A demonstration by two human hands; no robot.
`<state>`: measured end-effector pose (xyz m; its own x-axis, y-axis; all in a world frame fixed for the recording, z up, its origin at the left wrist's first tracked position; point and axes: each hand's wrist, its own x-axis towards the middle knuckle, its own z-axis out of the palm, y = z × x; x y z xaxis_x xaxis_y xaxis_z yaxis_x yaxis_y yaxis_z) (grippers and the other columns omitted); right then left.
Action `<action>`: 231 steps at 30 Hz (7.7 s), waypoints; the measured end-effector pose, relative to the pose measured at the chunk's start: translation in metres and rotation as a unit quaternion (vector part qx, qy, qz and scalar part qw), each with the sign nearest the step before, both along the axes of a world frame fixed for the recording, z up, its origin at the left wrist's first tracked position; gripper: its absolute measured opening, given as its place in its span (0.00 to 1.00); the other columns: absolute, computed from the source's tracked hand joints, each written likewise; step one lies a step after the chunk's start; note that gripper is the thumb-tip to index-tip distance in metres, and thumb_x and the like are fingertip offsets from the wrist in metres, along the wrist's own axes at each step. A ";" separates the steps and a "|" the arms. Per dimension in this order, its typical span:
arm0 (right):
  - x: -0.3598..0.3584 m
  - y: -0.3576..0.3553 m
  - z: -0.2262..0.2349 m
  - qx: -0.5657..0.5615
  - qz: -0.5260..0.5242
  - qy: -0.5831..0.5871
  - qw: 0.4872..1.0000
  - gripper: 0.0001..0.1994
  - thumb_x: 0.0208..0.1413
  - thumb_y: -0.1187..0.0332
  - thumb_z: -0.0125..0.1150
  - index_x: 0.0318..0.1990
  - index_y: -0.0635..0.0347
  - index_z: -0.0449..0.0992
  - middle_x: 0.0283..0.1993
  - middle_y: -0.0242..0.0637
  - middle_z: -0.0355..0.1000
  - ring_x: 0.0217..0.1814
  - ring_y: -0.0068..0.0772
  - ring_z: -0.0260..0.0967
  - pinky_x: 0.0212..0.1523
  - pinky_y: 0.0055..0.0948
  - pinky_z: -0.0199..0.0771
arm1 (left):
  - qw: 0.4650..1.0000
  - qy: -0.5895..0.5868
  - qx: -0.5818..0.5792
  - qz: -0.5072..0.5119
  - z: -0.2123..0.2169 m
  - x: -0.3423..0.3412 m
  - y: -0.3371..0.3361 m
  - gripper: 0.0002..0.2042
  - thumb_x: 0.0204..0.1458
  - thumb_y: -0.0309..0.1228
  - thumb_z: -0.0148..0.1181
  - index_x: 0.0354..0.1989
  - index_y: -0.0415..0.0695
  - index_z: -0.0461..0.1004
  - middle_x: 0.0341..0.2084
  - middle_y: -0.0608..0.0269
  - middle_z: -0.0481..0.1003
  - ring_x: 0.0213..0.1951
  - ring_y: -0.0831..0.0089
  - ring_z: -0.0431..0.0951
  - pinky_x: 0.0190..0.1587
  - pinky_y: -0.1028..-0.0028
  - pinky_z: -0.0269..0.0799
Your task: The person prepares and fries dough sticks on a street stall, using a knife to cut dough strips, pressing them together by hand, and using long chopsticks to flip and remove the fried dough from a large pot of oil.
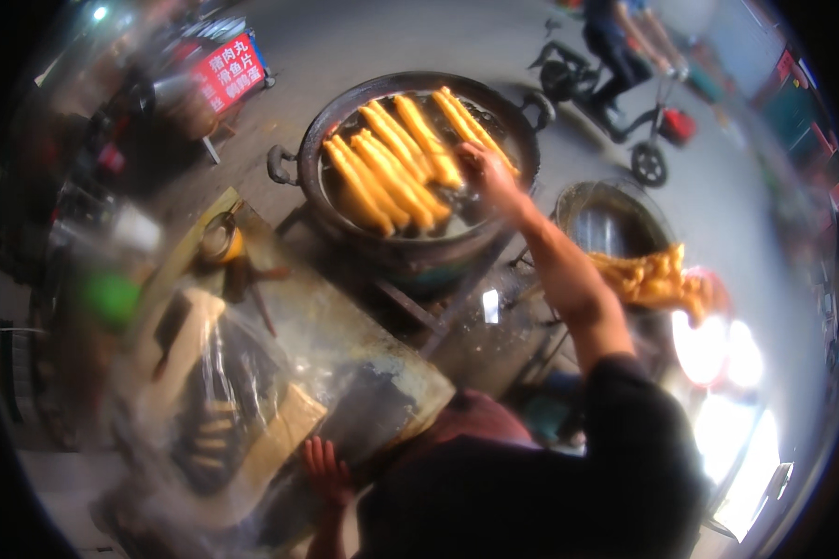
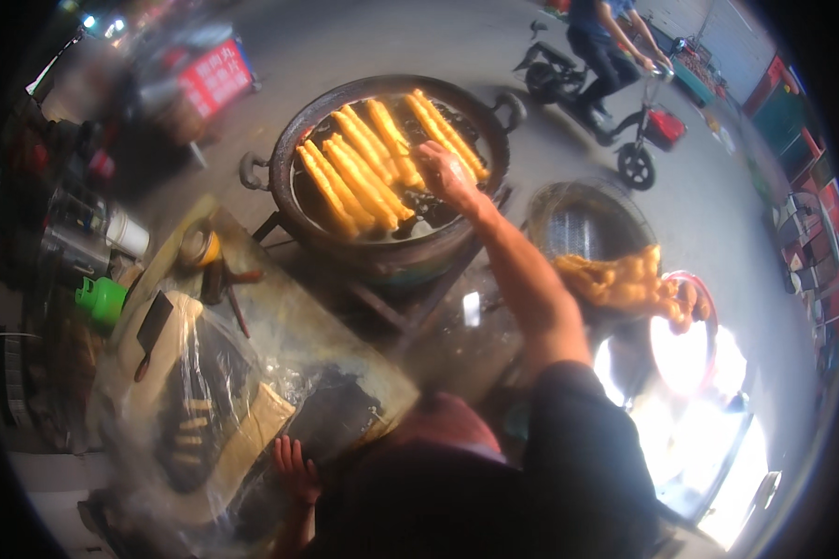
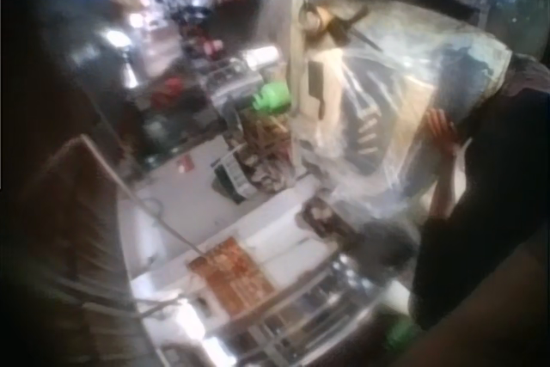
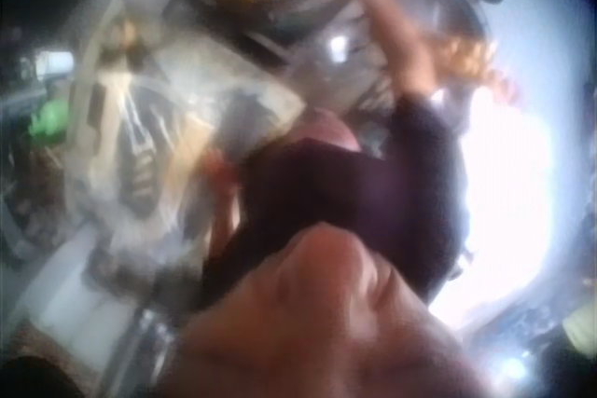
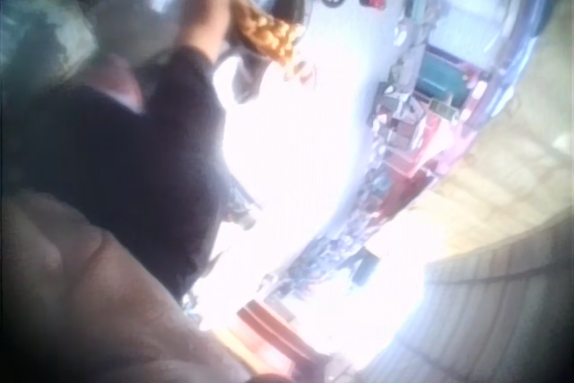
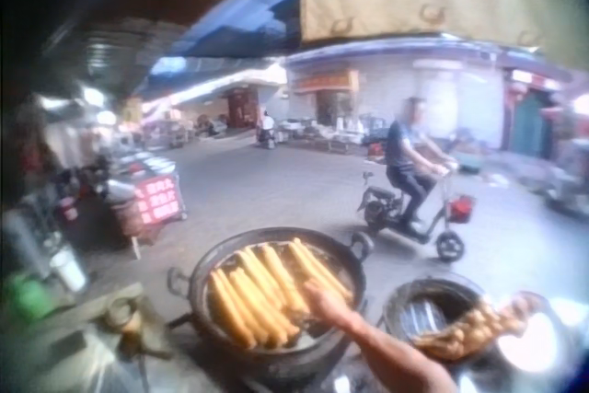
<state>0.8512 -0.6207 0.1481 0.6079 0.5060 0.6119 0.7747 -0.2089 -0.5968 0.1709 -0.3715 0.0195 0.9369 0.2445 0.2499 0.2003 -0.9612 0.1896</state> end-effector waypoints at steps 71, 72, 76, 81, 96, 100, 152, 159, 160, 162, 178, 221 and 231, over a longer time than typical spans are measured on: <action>-0.096 0.080 0.021 0.009 -0.025 0.006 1.000 0.05 0.62 0.69 0.59 0.34 0.58 0.76 0.32 0.44 0.74 0.36 0.56 0.73 0.36 0.49 0.73 | 0.998 -0.059 0.003 -0.021 -0.007 -0.003 -0.001 0.24 0.73 0.41 0.38 0.65 0.36 0.67 0.67 0.38 0.65 0.69 0.37 0.62 0.70 0.41 0.59; -0.102 0.084 0.022 0.012 0.003 -0.014 1.000 0.04 0.62 0.70 0.58 0.34 0.58 0.76 0.33 0.44 0.73 0.37 0.55 0.73 0.37 0.49 0.73 | 0.998 -0.059 0.007 -0.017 -0.006 -0.005 -0.003 0.23 0.73 0.41 0.38 0.65 0.36 0.67 0.67 0.38 0.65 0.69 0.37 0.62 0.70 0.41 0.59; -0.118 0.083 0.020 0.005 0.003 -0.032 0.999 0.03 0.60 0.70 0.62 0.37 0.57 0.77 0.35 0.44 0.73 0.41 0.52 0.73 0.40 0.47 0.74 | 0.999 -0.045 0.006 -0.021 0.005 -0.001 -0.006 0.23 0.73 0.40 0.39 0.65 0.35 0.67 0.66 0.37 0.65 0.69 0.36 0.62 0.70 0.41 0.59; -0.121 0.074 0.015 -0.045 -0.017 0.077 0.996 0.08 0.61 0.70 0.59 0.43 0.60 0.80 0.38 0.47 0.77 0.40 0.50 0.76 0.42 0.43 0.76 | 1.000 0.014 -0.008 -0.017 0.023 0.002 -0.003 0.21 0.69 0.35 0.44 0.64 0.33 0.67 0.65 0.36 0.66 0.69 0.36 0.61 0.69 0.43 0.59; -0.093 0.035 0.010 0.181 -0.168 0.096 0.964 0.08 0.66 0.68 0.63 0.45 0.64 0.81 0.30 0.44 0.80 0.31 0.25 0.77 0.33 0.28 0.75 | 0.999 0.004 -0.002 0.035 -0.004 -0.003 -0.003 0.23 0.68 0.39 0.44 0.64 0.36 0.67 0.68 0.42 0.64 0.71 0.41 0.60 0.71 0.41 0.52; -0.077 0.032 -0.006 0.153 -0.175 0.108 0.967 0.10 0.66 0.66 0.64 0.45 0.64 0.81 0.31 0.43 0.81 0.31 0.25 0.77 0.34 0.27 0.76 | 1.000 0.004 -0.006 0.020 -0.004 -0.002 0.000 0.23 0.67 0.39 0.44 0.64 0.36 0.67 0.68 0.42 0.64 0.71 0.41 0.60 0.72 0.42 0.52; -0.265 -0.030 -0.036 -0.112 -0.202 -0.137 0.963 0.17 0.61 0.76 0.60 0.57 0.56 0.77 0.62 0.52 0.69 0.56 0.58 0.73 0.52 0.42 0.79 | 0.999 -0.020 -0.013 0.024 0.007 -0.007 0.005 0.24 0.57 0.36 0.57 0.61 0.38 0.71 0.64 0.43 0.69 0.68 0.41 0.64 0.69 0.43 0.58; -0.269 -0.037 -0.038 -0.021 -0.140 -0.118 0.983 0.21 0.57 0.72 0.61 0.59 0.64 0.73 0.62 0.56 0.65 0.64 0.56 0.66 0.52 0.40 0.78 | 0.955 -0.269 0.051 -0.114 -0.019 0.009 -0.004 0.20 0.68 0.38 0.48 0.59 0.35 0.71 0.58 0.40 0.73 0.62 0.42 0.71 0.65 0.43 0.64; -0.262 -0.035 -0.045 -0.022 -0.132 -0.134 0.982 0.22 0.57 0.72 0.61 0.59 0.65 0.72 0.62 0.56 0.65 0.65 0.56 0.65 0.52 0.39 0.78 | 0.949 -0.258 0.026 -0.178 -0.027 0.032 -0.015 0.20 0.68 0.38 0.48 0.59 0.35 0.71 0.58 0.40 0.73 0.62 0.42 0.71 0.65 0.43 0.64; -0.250 -0.050 -0.080 -0.078 -0.173 -0.133 0.973 0.19 0.59 0.68 0.60 0.56 0.67 0.72 0.57 0.57 0.65 0.66 0.56 0.63 0.50 0.39 0.79 | 0.936 -0.308 0.051 -0.162 -0.036 0.080 -0.036 0.17 0.67 0.34 0.47 0.53 0.32 0.73 0.51 0.39 0.77 0.57 0.45 0.76 0.61 0.46 0.69; -0.204 -0.001 -0.139 0.255 -0.088 -0.034 0.962 0.10 0.52 0.65 0.60 0.30 0.63 0.74 0.44 0.53 0.65 0.46 0.53 0.69 0.31 0.43 0.78 | 0.926 -0.144 -0.013 -0.348 -0.013 0.244 -0.169 0.15 0.67 0.32 0.48 0.50 0.32 0.73 0.47 0.41 0.78 0.52 0.47 0.77 0.57 0.50 0.71; -0.277 -0.043 -0.055 -0.051 -0.203 -0.108 0.972 0.16 0.57 0.68 0.58 0.51 0.64 0.71 0.58 0.59 0.62 0.59 0.59 0.66 0.50 0.45 0.76 | 0.966 -0.116 -0.099 -0.207 -0.036 0.288 0.040 0.10 0.64 0.27 0.51 0.44 0.32 0.75 0.37 0.46 0.80 0.40 0.55 0.78 0.48 0.61 0.75; -0.281 -0.039 -0.039 -0.145 -0.236 -0.044 0.960 0.21 0.58 0.72 0.63 0.60 0.56 0.73 0.64 0.51 0.67 0.63 0.52 0.70 0.54 0.40 0.79 | 0.950 -0.093 -0.295 -0.032 -0.010 0.293 0.179 0.07 0.59 0.21 0.54 0.44 0.37 0.74 0.32 0.50 0.78 0.34 0.60 0.79 0.42 0.65 0.75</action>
